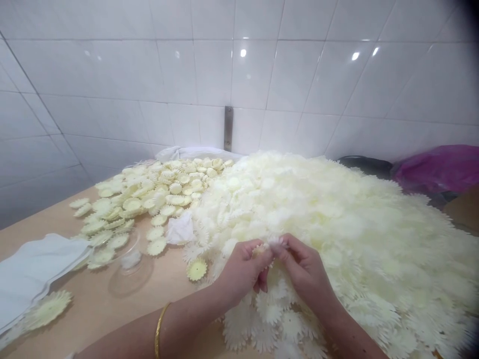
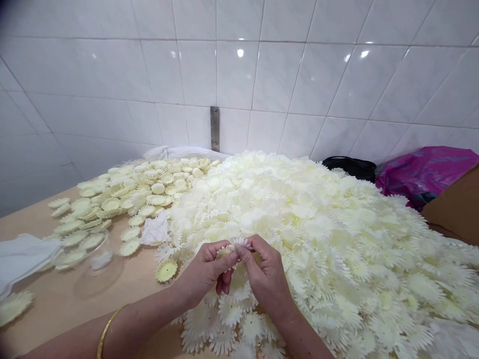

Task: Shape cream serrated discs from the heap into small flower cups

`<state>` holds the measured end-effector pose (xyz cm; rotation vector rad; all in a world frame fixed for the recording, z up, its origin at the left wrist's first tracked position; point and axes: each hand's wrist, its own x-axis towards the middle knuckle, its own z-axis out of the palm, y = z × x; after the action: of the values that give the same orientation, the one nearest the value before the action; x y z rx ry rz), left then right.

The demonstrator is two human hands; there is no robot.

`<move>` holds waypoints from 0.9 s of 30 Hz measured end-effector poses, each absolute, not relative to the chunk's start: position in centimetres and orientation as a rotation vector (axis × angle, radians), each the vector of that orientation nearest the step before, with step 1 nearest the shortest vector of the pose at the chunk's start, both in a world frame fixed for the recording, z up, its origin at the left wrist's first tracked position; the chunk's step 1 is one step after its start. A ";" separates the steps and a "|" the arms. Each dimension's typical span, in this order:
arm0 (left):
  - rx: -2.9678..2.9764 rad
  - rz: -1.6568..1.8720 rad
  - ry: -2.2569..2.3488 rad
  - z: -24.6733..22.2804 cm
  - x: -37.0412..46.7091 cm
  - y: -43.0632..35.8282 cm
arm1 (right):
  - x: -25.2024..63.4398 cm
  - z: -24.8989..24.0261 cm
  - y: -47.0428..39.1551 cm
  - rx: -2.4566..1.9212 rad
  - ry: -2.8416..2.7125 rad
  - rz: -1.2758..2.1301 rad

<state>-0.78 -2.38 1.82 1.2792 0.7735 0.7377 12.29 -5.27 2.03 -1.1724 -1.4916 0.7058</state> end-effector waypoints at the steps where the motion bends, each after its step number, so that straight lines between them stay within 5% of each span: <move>1: 1.280 0.734 0.770 1.9 -0.7 -2.5 | 12.3 2.1 -5.3 -1.184 -1.464 0.690; 27: 0.867 0.674 0.329 2.3 -1.1 -2.0 | 14.1 3.2 -4.1 -0.756 -0.720 1.175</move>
<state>-1.06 -1.96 2.28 0.8673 0.3292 0.6737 14.08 -4.08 3.18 -0.7558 -0.7200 1.1750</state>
